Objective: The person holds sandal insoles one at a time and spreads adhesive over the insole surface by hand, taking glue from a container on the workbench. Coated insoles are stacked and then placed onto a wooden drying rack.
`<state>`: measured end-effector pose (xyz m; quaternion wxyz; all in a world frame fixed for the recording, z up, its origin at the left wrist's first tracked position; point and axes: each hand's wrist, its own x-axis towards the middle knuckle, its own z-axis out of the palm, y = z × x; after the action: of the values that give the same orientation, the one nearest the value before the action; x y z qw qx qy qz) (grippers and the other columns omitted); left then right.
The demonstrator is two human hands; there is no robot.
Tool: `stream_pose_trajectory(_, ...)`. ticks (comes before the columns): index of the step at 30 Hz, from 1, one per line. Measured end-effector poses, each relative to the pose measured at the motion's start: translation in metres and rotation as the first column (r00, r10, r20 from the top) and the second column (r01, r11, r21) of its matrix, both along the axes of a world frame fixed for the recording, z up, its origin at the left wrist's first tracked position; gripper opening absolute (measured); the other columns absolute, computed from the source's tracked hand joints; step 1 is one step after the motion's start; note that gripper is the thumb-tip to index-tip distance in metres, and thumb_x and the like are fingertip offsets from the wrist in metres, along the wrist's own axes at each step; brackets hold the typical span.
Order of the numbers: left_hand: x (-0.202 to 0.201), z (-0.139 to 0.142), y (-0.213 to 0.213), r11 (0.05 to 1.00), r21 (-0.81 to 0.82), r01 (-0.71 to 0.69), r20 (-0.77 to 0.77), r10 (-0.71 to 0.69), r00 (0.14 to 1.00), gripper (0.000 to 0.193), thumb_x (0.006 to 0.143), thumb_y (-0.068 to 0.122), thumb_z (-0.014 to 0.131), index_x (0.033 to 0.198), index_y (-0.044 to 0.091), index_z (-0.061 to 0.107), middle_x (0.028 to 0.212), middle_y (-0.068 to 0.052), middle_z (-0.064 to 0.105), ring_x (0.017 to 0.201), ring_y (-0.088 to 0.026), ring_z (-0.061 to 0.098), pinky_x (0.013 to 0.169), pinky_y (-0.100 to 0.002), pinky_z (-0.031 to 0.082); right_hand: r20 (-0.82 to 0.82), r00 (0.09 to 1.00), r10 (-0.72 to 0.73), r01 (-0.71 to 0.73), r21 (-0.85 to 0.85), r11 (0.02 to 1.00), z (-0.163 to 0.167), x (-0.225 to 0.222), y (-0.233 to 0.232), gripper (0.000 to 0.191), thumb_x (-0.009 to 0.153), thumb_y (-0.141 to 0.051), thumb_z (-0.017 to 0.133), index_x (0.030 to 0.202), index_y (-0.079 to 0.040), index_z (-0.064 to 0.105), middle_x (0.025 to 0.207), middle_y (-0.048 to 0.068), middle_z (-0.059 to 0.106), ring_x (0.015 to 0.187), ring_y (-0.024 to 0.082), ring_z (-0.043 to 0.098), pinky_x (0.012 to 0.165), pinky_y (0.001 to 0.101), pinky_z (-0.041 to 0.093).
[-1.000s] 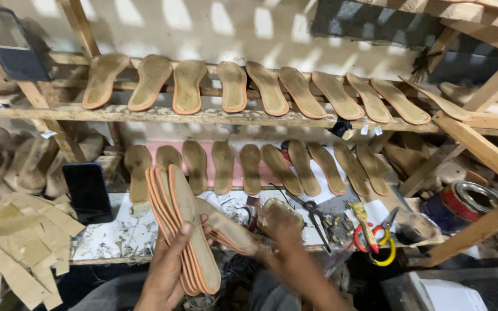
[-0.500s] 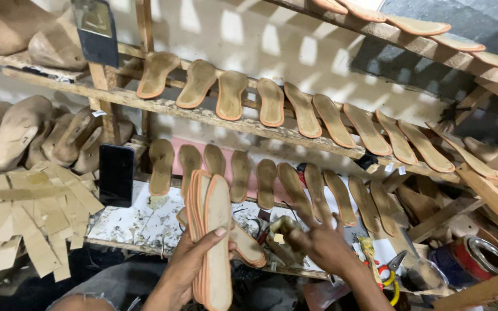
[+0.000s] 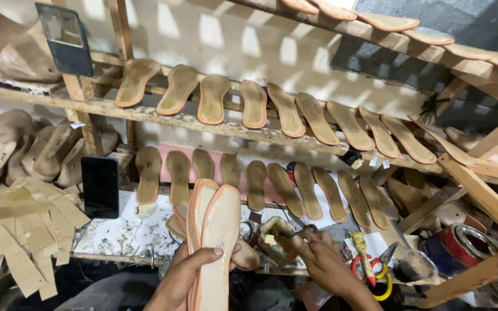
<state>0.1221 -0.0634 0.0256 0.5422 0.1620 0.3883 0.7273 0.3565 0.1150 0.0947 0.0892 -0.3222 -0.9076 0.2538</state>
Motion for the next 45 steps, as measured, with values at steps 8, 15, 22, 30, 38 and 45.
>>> stream_pose_trajectory(8,0.016,-0.004,0.005,0.99,0.087,0.114,-0.057,-0.11,0.992,0.067,0.075,0.004,0.069,0.14,-0.004,0.056,0.116,-0.017,0.074,0.1,-0.024,0.071,0.085,-0.036,0.056,-0.408,0.889,0.206,-0.195,0.068,0.978,0.02,-0.016,-0.03,0.048,0.094,-0.023,0.061,0.143,-0.019,0.063,0.119,0.012,0.054,0.117,0.03,0.052,0.105,0.0399,0.037)
stream_pose_trajectory(15,0.022,0.013,-0.005,0.985,0.115,0.129,0.051,-0.136,0.989,0.086,0.071,0.006,0.067,0.152,0.007,0.038,0.133,-0.02,0.066,0.117,-0.029,0.066,0.098,-0.039,0.052,-0.07,0.986,0.154,-0.09,0.55,0.83,0.011,-0.036,-0.029,0.068,0.085,-0.005,0.061,0.146,-0.036,0.061,0.122,0.009,0.055,0.108,0.033,0.046,0.092,0.051,0.036)
stream_pose_trajectory(22,0.038,0.018,-0.008,0.932,0.282,0.227,-0.08,-0.213,0.974,0.094,0.072,0.003,0.065,0.159,0.007,0.031,0.144,-0.02,0.059,0.126,-0.03,0.063,0.106,-0.039,0.049,-0.204,0.977,0.058,0.099,0.681,0.725,-0.002,-0.034,-0.007,0.077,0.079,-0.011,0.068,0.152,-0.019,0.046,0.122,0.013,0.054,0.107,0.039,0.045,0.087,0.0532,0.035)
stream_pose_trajectory(30,0.031,0.023,-0.004,0.981,0.167,0.098,0.046,-0.107,0.993,0.088,0.071,0.002,0.065,0.154,0.003,0.035,0.139,-0.024,0.062,0.12,-0.036,0.065,0.101,-0.045,0.053,-0.211,0.956,0.204,-0.002,0.69,0.724,0.021,-0.042,-0.015,0.077,0.073,-0.018,0.075,0.146,-0.026,0.052,0.128,0.013,0.054,0.105,0.035,0.046,0.089,0.0494,0.035)
stream_pose_trajectory(38,0.029,0.009,-0.007,0.952,0.244,0.183,0.01,-0.191,0.981,0.087,0.074,0.003,0.066,0.155,0.006,0.033,0.145,-0.018,0.06,0.131,-0.029,0.06,0.105,-0.037,0.05,-0.056,0.98,0.191,-0.079,0.771,0.632,0.007,-0.049,-0.008,0.074,0.076,-0.012,0.07,0.147,-0.028,0.053,0.121,0.006,0.058,0.108,0.032,0.048,0.09,0.0523,0.033)
stream_pose_trajectory(45,0.018,0.007,-0.006,0.99,0.09,0.106,0.016,-0.108,0.994,0.082,0.075,0.004,0.07,0.151,0.003,0.04,0.139,-0.022,0.062,0.124,-0.032,0.06,0.101,-0.042,0.047,-0.09,0.937,0.339,-0.161,0.748,0.644,-0.036,-0.027,-0.045,0.078,0.077,-0.002,0.062,0.146,-0.035,0.056,0.12,0.002,0.06,0.107,0.029,0.049,0.09,0.0464,0.036)
